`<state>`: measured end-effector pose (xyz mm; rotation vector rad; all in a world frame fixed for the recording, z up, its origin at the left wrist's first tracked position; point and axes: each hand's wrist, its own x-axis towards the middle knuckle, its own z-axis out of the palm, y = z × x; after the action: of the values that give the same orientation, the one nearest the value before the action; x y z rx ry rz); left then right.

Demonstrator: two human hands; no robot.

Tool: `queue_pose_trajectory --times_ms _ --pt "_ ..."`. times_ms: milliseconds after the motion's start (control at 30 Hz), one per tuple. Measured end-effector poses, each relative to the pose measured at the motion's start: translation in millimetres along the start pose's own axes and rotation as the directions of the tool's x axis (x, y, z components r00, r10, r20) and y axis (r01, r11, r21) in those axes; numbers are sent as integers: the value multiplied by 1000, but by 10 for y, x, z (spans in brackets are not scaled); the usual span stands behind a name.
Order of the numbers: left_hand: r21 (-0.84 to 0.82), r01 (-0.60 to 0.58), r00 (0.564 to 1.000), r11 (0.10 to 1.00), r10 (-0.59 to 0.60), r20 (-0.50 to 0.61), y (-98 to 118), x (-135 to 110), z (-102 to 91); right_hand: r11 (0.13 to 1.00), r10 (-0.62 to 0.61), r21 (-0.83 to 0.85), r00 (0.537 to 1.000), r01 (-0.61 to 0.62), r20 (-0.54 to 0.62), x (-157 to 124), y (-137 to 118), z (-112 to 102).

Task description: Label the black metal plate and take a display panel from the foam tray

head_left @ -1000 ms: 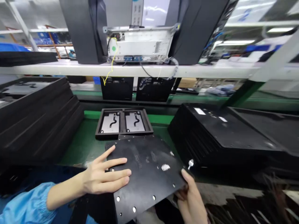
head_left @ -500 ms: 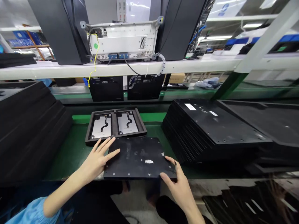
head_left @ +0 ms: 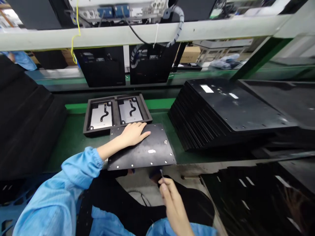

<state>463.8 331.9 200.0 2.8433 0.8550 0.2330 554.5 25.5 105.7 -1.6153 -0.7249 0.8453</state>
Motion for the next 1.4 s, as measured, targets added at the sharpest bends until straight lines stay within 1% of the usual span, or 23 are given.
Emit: queue_pose_trajectory --times_ms 33,100,133,200,300,333,467,567,700,833,967,1067,1167,1267,1333,1400 --pt "5 7 1000 1000 -7 12 42 116 70 999 36 19 998 -37 49 -37 64 69" --pt "5 8 1000 1000 -8 18 95 252 155 990 117 65 985 -126 127 -57 171 171" --pt "2 4 1000 1000 -4 13 106 280 176 982 152 93 978 -165 141 -44 210 201" --pt "0 -1 1000 1000 1 3 100 288 195 970 179 147 978 -194 110 4 258 214" --pt "-1 -10 1000 1000 10 -3 73 262 198 973 135 190 991 -134 4 78 277 153" --pt "1 -13 1000 1000 13 -4 69 257 196 973 128 198 992 -122 -15 94 278 126" --pt "10 -22 1000 1000 22 -3 77 256 180 968 136 217 991 -129 -15 126 293 60" --pt "8 -24 1000 1000 24 3 87 259 165 975 105 199 994 -101 -13 131 313 93" --pt "24 -28 1000 999 28 11 86 262 146 977 51 208 999 -49 -8 115 375 189" --pt "19 -40 999 999 40 28 85 264 135 985 0 171 998 11 -67 112 508 238" --pt "15 -43 998 999 43 40 81 267 130 984 -32 176 997 42 -64 168 667 269" --pt "16 -47 998 999 46 40 73 273 131 987 -56 146 995 67 -77 188 718 298" --pt "20 -49 998 999 48 41 67 276 136 997 -56 48 995 61 -87 146 631 277" --pt "20 -51 998 999 50 47 68 269 140 988 -92 -133 993 81 -80 103 406 165" --pt "21 -48 998 999 47 48 68 262 142 960 -122 -259 992 107 -42 102 217 52" --pt "20 -46 998 999 45 48 66 264 144 906 -131 -403 991 127 18 116 16 -68"
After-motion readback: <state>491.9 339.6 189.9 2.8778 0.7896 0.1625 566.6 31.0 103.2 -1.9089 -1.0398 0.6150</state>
